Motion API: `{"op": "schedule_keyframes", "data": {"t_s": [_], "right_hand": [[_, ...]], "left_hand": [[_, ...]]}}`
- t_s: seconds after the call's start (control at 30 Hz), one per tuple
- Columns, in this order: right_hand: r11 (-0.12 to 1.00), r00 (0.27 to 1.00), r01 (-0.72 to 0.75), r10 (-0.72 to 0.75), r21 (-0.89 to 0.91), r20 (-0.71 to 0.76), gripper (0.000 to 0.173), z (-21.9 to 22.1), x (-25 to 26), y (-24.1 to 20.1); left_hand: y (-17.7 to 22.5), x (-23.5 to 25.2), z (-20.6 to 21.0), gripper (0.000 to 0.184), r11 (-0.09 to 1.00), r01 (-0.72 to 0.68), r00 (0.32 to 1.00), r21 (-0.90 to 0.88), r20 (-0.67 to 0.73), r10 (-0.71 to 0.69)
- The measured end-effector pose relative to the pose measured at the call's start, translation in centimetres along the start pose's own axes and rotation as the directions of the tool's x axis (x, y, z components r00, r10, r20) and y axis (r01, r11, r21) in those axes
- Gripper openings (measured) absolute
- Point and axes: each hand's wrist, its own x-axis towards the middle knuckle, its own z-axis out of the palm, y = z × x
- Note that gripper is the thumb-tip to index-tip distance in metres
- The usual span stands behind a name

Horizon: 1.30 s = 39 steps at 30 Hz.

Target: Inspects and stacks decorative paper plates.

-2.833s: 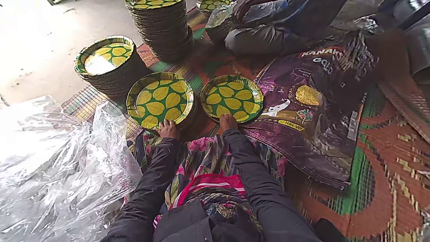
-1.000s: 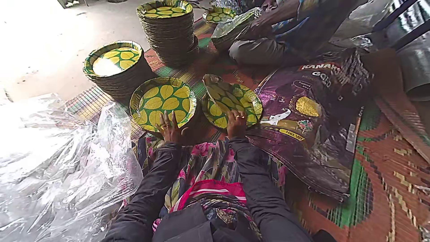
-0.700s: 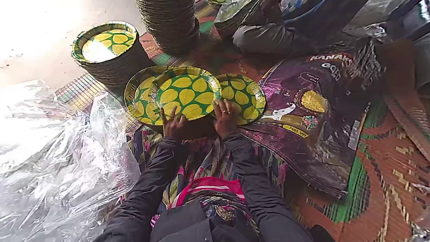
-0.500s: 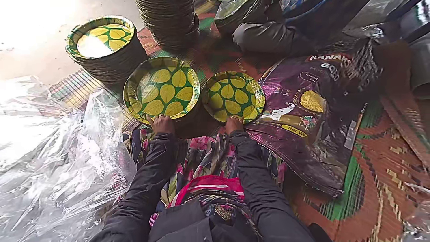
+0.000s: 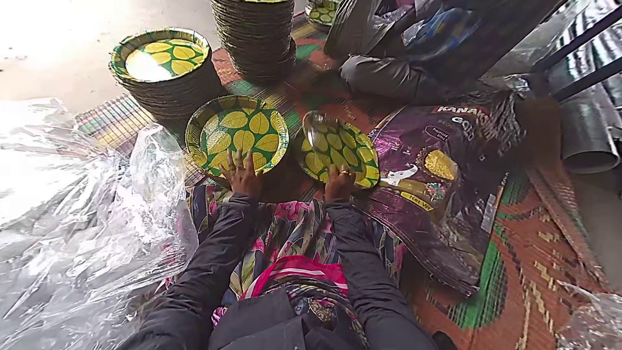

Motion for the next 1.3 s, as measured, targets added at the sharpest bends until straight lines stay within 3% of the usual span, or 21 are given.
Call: {"op": "schedule_keyframes", "data": {"t_s": [0.07,0.1,0.17,0.2,0.23,0.3,0.37,0.4,0.43,0.5,0.57,0.63,0.77,0.87,0.97,1.03,1.07,1.1,1.17,1.23,1.3], "right_hand": [[0.967,0.887,0.253,-0.221,0.026,-0.405,0.018,0.8,0.0,-0.2],[0.926,0.819,0.377,-0.316,0.034,-0.48,0.017,1.1,0.1,-0.3],[0.84,0.755,0.541,-0.459,0.049,-0.468,0.021,1.0,0.2,-1.2],[0.821,0.762,0.566,-0.483,0.08,-0.432,0.025,0.9,0.2,-1.9],[0.828,0.79,0.551,-0.476,0.106,-0.387,0.03,0.9,0.2,-2.5],[0.907,0.892,0.407,-0.368,0.11,-0.262,0.038,1.6,0.6,-3.0],[0.977,0.981,0.192,-0.19,0.096,-0.032,0.057,1.9,1.1,-2.2],[0.995,0.989,0.061,-0.071,0.078,0.131,0.067,1.9,1.3,-1.5],[0.999,0.948,-0.05,0.042,0.016,0.315,0.073,1.9,1.6,-0.7],[0.983,0.781,-0.135,0.183,-0.124,0.597,0.075,2.3,1.9,0.7],[0.979,0.682,-0.083,0.193,-0.188,0.705,0.059,2.4,1.9,1.0],[0.977,0.693,0.02,0.14,-0.214,0.707,0.042,2.4,1.8,0.0],[0.99,0.845,-0.012,0.085,-0.141,0.528,0.035,3.1,1.1,-0.9],[0.988,0.853,-0.086,0.141,-0.131,0.503,0.049,2.0,1.1,-1.1],[0.982,0.828,-0.172,0.186,-0.077,0.529,0.041,0.1,1.2,-1.2],[0.988,0.938,-0.153,0.142,0.011,0.316,0.031,-0.6,0.6,-0.8],[0.993,0.991,-0.106,0.1,0.056,0.092,0.027,-0.3,0.4,-0.2],[0.994,0.989,-0.065,0.076,0.089,-0.128,0.025,0.0,0.7,0.3],[0.994,0.883,0.054,-0.003,0.095,-0.469,0.02,-0.5,2.4,0.6],[0.975,0.798,0.215,-0.141,0.058,-0.586,0.018,-2.1,4.2,-0.4],[0.901,0.78,0.428,-0.326,0.074,-0.534,0.024,-2.9,5.5,-2.1]], "left_hand": [[0.1,-0.4,0.7,0.065,0.984,-0.161,0.932,0.078,-0.316,0.178],[0.4,-0.5,0.7,0.06,0.967,-0.21,0.87,0.147,-0.422,0.253],[1.5,-0.7,0.3,0.041,0.919,-0.312,0.754,0.241,-0.526,0.394],[2.0,-0.8,0.1,0.033,0.895,-0.363,0.73,0.259,-0.518,0.446],[2.2,-1.0,-0.1,0.029,0.872,-0.418,0.733,0.254,-0.472,0.489],[2.0,-1.3,-0.2,0.016,0.877,-0.444,0.832,0.184,-0.28,0.479],[1.3,-0.9,-0.6,0.015,0.951,-0.279,0.96,0.134,0.018,0.279],[1.0,-0.3,-0.9,0.02,0.977,-0.15,0.971,0.151,0.206,0.117],[0.6,0.5,-1.0,0.025,0.98,-0.034,0.93,0.195,0.365,-0.04],[-0.2,1.4,-0.7,0.032,0.966,0.079,0.845,0.245,0.498,-0.195],[-0.7,1.4,0.1,0.037,0.977,0.09,0.841,0.195,0.511,-0.179],[-0.9,1.2,0.8,0.041,0.987,0.046,0.859,0.156,0.498,-0.119],[-0.9,0.8,1.1,0.044,0.998,0.009,0.872,0.068,0.488,-0.041],[-0.9,0.6,0.8,0.049,0.998,0.048,0.9,-0.045,0.434,-0.024],[-0.4,0.5,0.3,0.06,0.992,0.068,0.931,-0.108,0.363,-0.025],[-0.4,0.5,0.1,0.064,0.987,0.063,0.953,-0.151,0.302,-0.015],[-0.6,0.6,0.2,0.065,0.984,0.052,0.968,-0.172,0.249,-0.008],[-0.8,0.6,0.4,0.067,0.98,0.039,0.984,-0.196,0.177,-0.004],[-0.8,0.3,0.7,0.074,0.975,-0.029,0.999,-0.222,-0.045,0.019],[-0.2,0.3,0.9,0.073,0.98,-0.133,0.937,-0.149,-0.341,0.076],[0.9,0.3,0.5,0.058,0.977,-0.212,0.814,-0.03,-0.559,0.16]]}}
